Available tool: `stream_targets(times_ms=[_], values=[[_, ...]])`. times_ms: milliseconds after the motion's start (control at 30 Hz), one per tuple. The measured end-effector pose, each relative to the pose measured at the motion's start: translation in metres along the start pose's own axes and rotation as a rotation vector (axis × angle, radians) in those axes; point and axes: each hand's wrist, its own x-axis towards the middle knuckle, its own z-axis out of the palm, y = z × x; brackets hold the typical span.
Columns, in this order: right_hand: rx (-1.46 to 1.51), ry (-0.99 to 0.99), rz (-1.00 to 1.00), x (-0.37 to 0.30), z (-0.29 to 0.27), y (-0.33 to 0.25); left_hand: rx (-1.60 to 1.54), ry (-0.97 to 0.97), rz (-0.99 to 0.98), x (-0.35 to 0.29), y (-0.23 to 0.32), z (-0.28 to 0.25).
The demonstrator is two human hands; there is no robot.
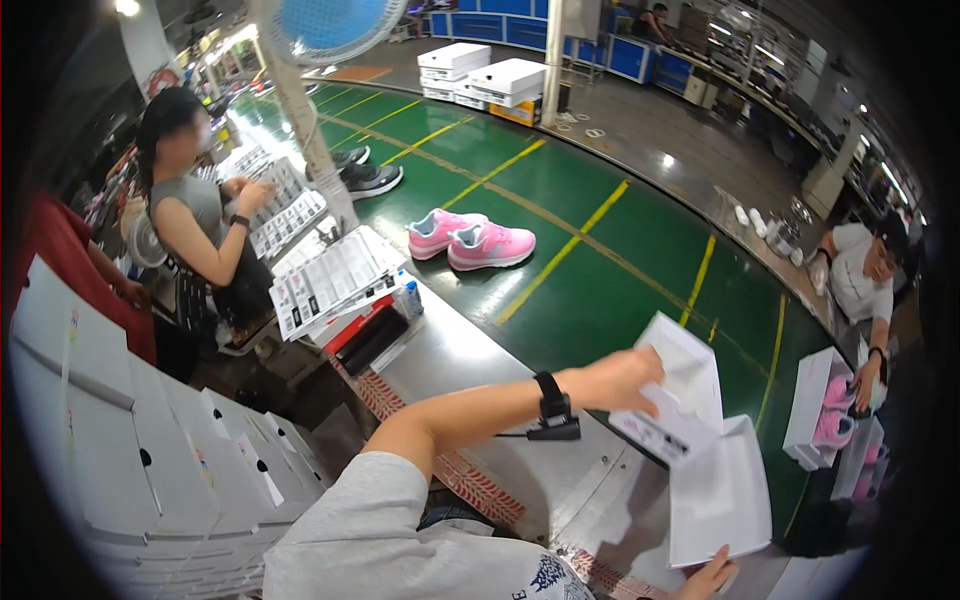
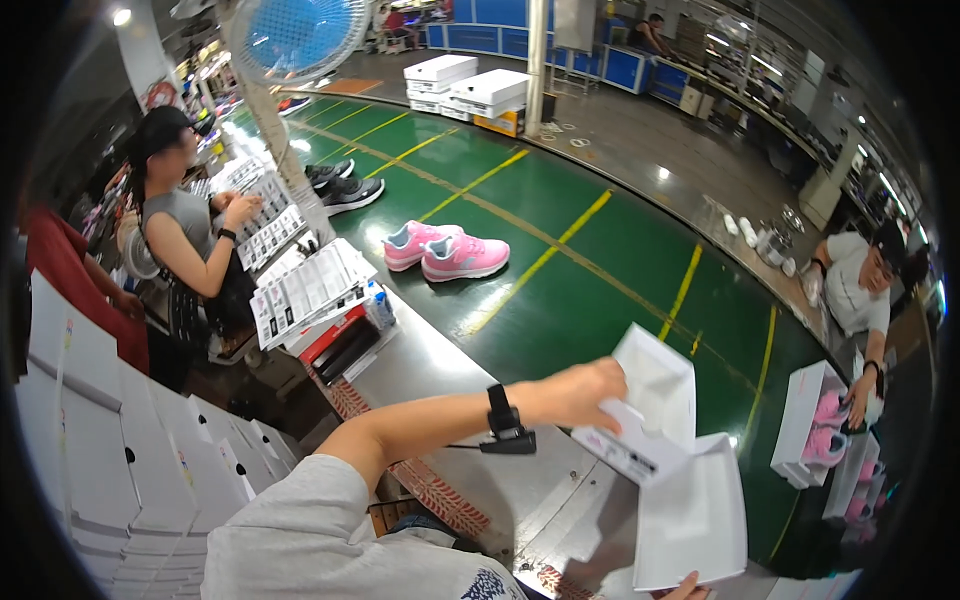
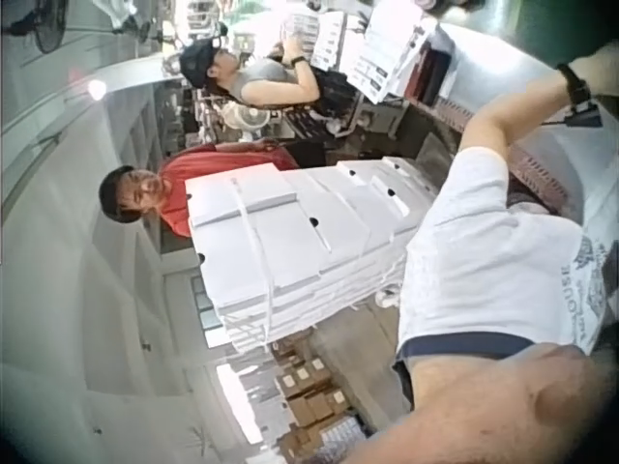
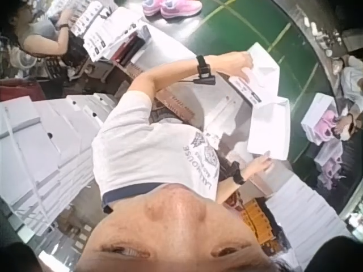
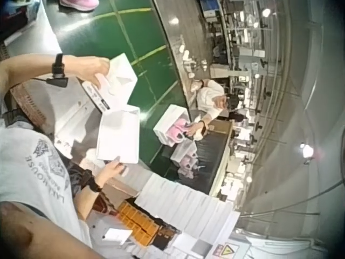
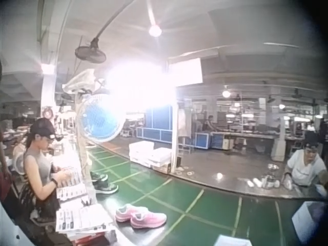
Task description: The recorder scans the barcodes on shoe boxes and pairs of shoes before placing the shoes into the correct boxes on a production line.
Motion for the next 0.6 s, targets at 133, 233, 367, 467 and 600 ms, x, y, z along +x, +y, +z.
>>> stream_targets(times_ms=[133, 233, 367, 467, 600], values=[[0.410, -0.017, 0.380, -0.034, 0.015, 0.029, 0.115, 0.000, -0.009, 0.009, -0.057, 0.001], [0.839, -0.037, 0.523, -0.031, 0.026, 0.094, 0.212, -0.006, 0.012, 0.013, -0.088, -0.002], [0.857, -0.205, 0.491, -0.057, 0.030, 0.106, 0.571, -0.060, -0.019, 0.012, -0.141, 0.001], [0.916, -0.272, 0.612, -0.060, 0.041, 0.079, 0.433, 0.161, -0.085, -0.004, -0.154, -0.008], [0.851, -0.469, 0.692, -0.072, 0.026, 0.062, 0.497, 0.144, -0.183, -0.012, -0.148, -0.001]])
